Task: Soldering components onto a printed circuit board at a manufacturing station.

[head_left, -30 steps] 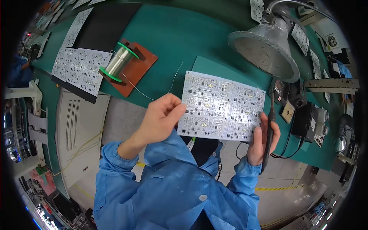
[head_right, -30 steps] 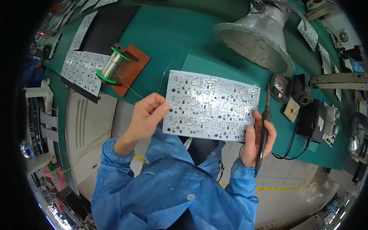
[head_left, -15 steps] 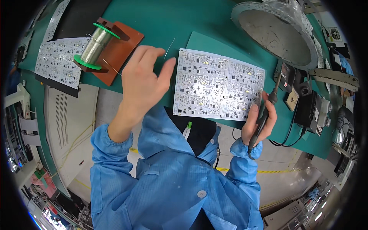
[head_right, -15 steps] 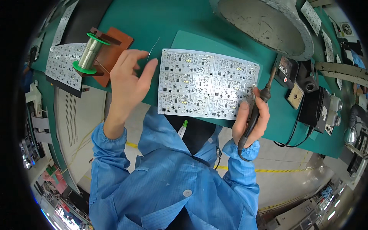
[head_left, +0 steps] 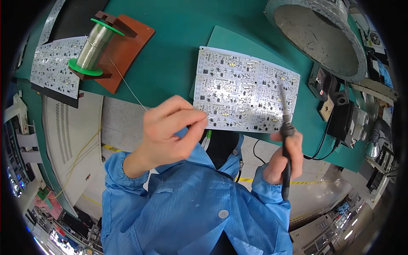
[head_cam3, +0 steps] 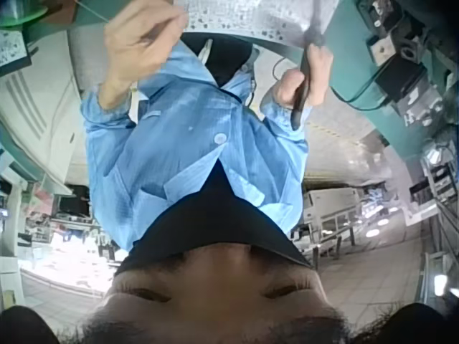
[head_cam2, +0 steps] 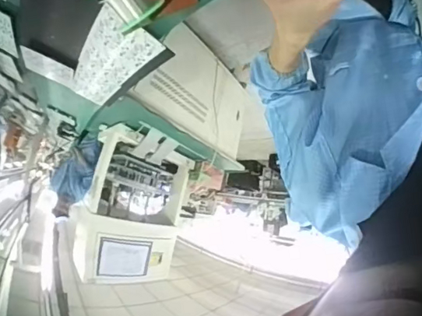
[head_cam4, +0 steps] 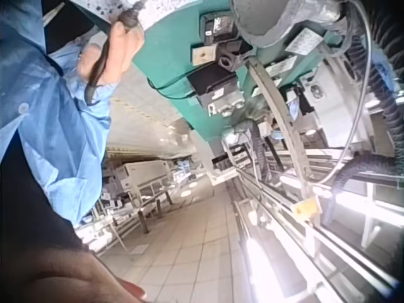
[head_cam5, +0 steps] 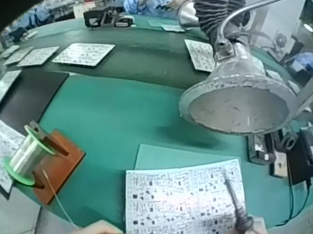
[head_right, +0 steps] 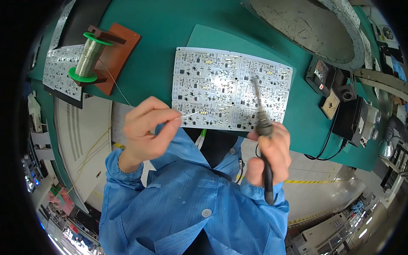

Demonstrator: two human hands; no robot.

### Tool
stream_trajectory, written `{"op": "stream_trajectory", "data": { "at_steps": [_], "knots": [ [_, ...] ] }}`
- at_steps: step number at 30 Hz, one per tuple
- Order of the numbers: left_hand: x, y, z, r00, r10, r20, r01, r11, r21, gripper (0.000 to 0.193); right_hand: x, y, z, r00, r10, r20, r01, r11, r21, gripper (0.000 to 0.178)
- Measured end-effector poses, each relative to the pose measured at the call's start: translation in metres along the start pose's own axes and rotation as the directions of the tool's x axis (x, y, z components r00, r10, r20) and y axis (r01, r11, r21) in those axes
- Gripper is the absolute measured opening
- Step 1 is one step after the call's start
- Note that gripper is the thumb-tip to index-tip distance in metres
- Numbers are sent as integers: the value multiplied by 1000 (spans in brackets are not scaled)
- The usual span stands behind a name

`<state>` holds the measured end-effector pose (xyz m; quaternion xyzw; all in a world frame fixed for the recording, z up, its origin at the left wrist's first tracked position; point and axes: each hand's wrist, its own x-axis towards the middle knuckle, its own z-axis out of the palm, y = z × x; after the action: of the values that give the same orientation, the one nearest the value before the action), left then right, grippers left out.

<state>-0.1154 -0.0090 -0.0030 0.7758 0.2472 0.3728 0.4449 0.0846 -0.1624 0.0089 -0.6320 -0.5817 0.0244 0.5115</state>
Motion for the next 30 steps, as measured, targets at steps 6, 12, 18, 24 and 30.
{"op": "stream_trajectory", "data": {
  "at_steps": [6, 12, 18, 24, 30],
  "knots": [
    [-3, -6, 14, 995, 85, -46, -78, 989, 129, 18, 18, -29, 6, 983, 61, 172, -65, 998, 19, 20],
    [-5, -9, 16, 990, 102, -94, -89, 986, 140, 18, 15, -29, 13, 983, 71, 167, -73, 997, 7, 17],
    [-6, -9, 15, 990, 106, -97, -91, 985, 149, 18, 17, -31, 15, 979, 80, 185, -77, 997, -24, 22],
    [-7, -11, 16, 989, 108, -104, -92, 985, 146, 17, 19, -35, 17, 980, 75, 185, -63, 995, -72, 22],
    [-7, -11, 18, 987, 121, -110, -103, 982, 157, 16, 18, -36, 18, 981, 67, 184, -55, 996, -70, 24]
  ]
}}
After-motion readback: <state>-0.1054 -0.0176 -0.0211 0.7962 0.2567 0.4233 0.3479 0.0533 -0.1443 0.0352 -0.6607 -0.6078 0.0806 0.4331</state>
